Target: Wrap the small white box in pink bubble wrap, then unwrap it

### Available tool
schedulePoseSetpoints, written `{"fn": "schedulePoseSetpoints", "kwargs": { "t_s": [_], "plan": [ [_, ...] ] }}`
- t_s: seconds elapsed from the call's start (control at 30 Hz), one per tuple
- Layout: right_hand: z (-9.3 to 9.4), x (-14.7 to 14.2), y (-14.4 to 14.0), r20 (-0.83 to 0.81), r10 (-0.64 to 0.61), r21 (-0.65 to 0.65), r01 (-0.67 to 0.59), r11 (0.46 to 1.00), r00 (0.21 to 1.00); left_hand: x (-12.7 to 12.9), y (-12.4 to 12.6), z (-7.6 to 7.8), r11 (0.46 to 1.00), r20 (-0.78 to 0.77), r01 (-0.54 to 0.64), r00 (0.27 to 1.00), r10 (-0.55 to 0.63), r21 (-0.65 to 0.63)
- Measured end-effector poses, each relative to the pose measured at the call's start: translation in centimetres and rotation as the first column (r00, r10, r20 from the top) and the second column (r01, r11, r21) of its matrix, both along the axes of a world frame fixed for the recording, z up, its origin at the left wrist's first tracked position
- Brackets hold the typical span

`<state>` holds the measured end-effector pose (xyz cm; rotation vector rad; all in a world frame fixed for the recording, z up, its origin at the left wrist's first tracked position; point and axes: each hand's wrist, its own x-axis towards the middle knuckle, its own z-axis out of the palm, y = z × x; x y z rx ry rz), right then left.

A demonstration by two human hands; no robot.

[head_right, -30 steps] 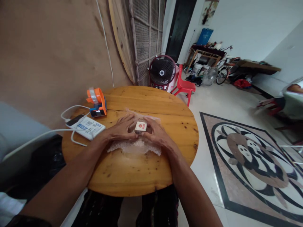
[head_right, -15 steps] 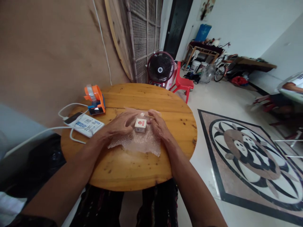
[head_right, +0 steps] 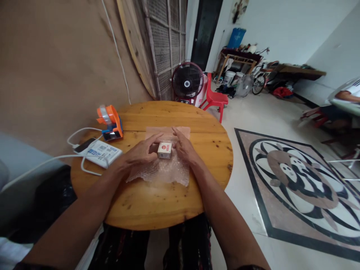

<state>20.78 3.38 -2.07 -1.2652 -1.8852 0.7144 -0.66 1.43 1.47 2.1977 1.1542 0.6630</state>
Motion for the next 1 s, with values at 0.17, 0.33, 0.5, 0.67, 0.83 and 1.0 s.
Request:
{"fn": "schedulePoseSetpoints", "kwargs": {
  "t_s": [0.17, 0.33, 0.5, 0.67, 0.83, 1.0],
  "plan": [
    [0.2, 0.3, -0.1, -0.034, 0.018, -0.068, -0.020, 0.997, 0.999, -0.3, -0.9, 2.1, 0.996, 0.013, -0.045, 0.999, 0.044, 0.082],
    [-0.1, 0.2, 0.2, -0.086, -0.004, -0.115, -0.006, 0.993, 0.996, -1.1, -4.7, 5.2, 0.946, -0.283, 0.169, 0.955, -0.088, 0.278],
    [-0.3, 0.2, 0.5, -0.095, -0.001, -0.099, -0.009, 0.995, 0.995, -1.0, -7.4, 3.5, 0.932, -0.424, 0.179, 0.905, -0.031, 0.314],
    [-0.7, 0.4, 0.7, -0.119, -0.010, -0.102, -0.002, 0.995, 0.993, 0.0, -8.2, 1.5, 0.916, -0.367, 0.145, 0.930, 0.003, 0.374],
    [-1.2, 0.5, 1.2, -0.124, 0.000, -0.117, -0.015, 0.993, 0.992, 0.5, -9.5, 1.1, 0.913, -0.385, 0.140, 0.923, 0.020, 0.383],
    [-1.3, 0.5, 1.2, -0.155, 0.011, -0.089, -0.026, 0.996, 0.988, 0.6, -8.8, 0.3, 0.902, -0.330, 0.012, 0.933, 0.145, 0.431]
  ]
}}
